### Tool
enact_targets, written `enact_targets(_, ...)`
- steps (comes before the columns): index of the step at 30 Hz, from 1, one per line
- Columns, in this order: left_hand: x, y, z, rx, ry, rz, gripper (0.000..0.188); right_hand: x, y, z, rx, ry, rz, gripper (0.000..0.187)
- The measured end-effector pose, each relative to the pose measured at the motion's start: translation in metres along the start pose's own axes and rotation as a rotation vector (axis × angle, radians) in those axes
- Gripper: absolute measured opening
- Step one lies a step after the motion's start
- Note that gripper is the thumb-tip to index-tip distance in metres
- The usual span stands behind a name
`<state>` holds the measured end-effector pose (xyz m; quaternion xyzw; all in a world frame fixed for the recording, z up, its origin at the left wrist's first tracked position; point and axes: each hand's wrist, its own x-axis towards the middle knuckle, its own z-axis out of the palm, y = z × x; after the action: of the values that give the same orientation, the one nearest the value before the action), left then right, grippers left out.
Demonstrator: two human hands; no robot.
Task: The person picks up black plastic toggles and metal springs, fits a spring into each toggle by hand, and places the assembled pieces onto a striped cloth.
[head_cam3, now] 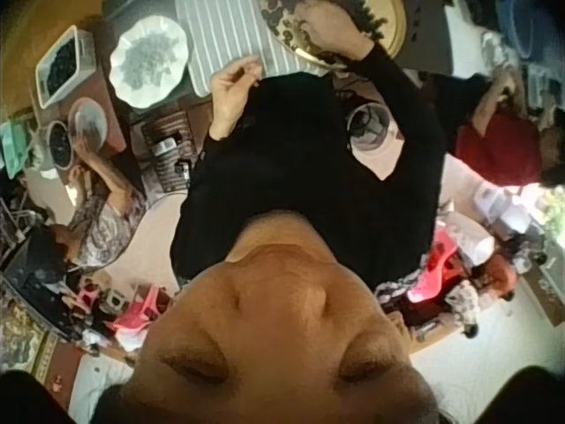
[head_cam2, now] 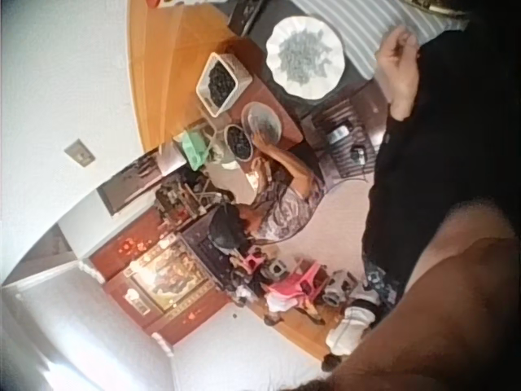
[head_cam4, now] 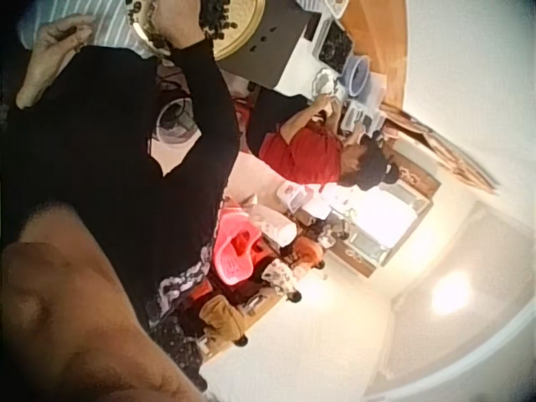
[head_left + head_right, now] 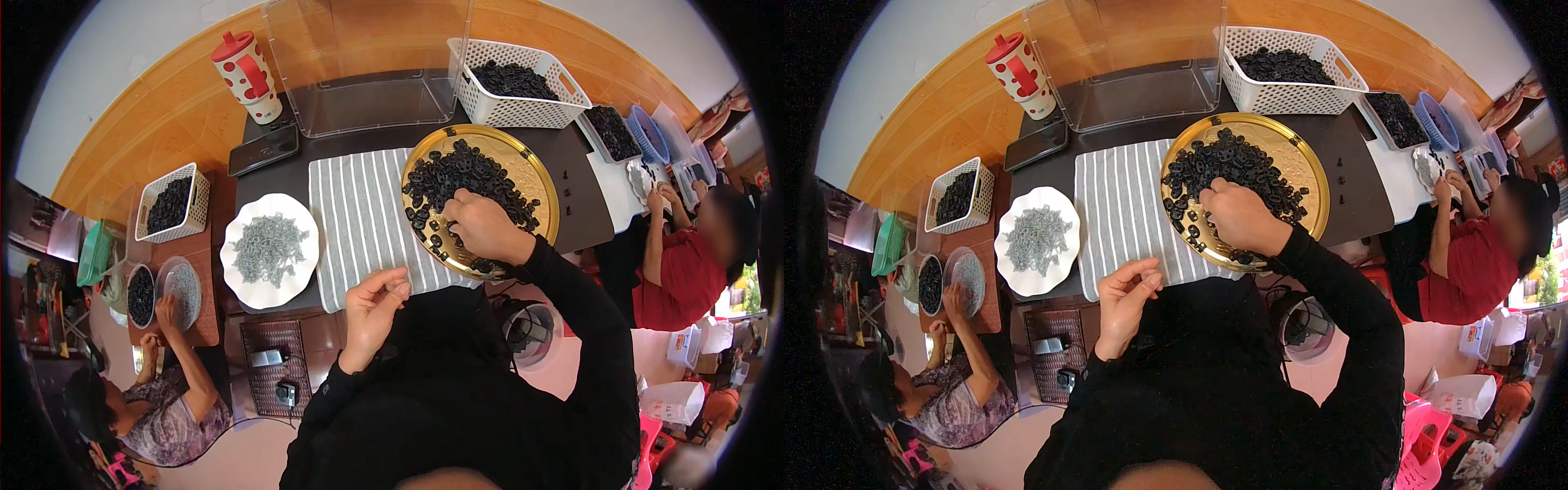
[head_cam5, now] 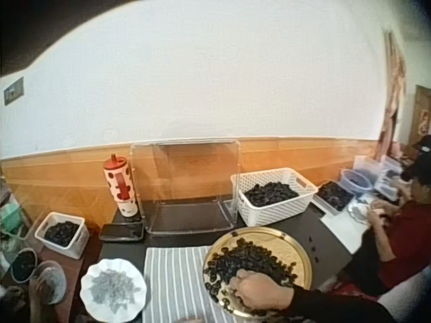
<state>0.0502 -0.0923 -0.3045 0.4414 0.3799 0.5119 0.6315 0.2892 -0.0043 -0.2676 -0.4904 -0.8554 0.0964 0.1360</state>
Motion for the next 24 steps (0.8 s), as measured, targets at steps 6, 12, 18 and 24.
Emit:
enact_targets(6,0.001,0.0,0.008,0.027,-0.036,0.03,0.023,-0.014,-0.013,-0.016,0.259,0.073,-0.025,0.013)
enact_targets(12,0.003,0.012,0.031,0.034,-0.09,0.055,0.025,-0.047,-0.073,-0.008,0.615,0.213,-0.146,0.019)
enact_targets(18,0.006,0.011,0.015,0.085,-0.244,-0.016,0.023,-0.058,-0.082,0.013,0.76,0.333,-0.075,0.019)
enact_targets(24,0.011,0.012,0.004,0.165,-0.102,0.093,0.018,-0.053,-0.042,-0.002,0.328,0.391,-0.003,0.009)
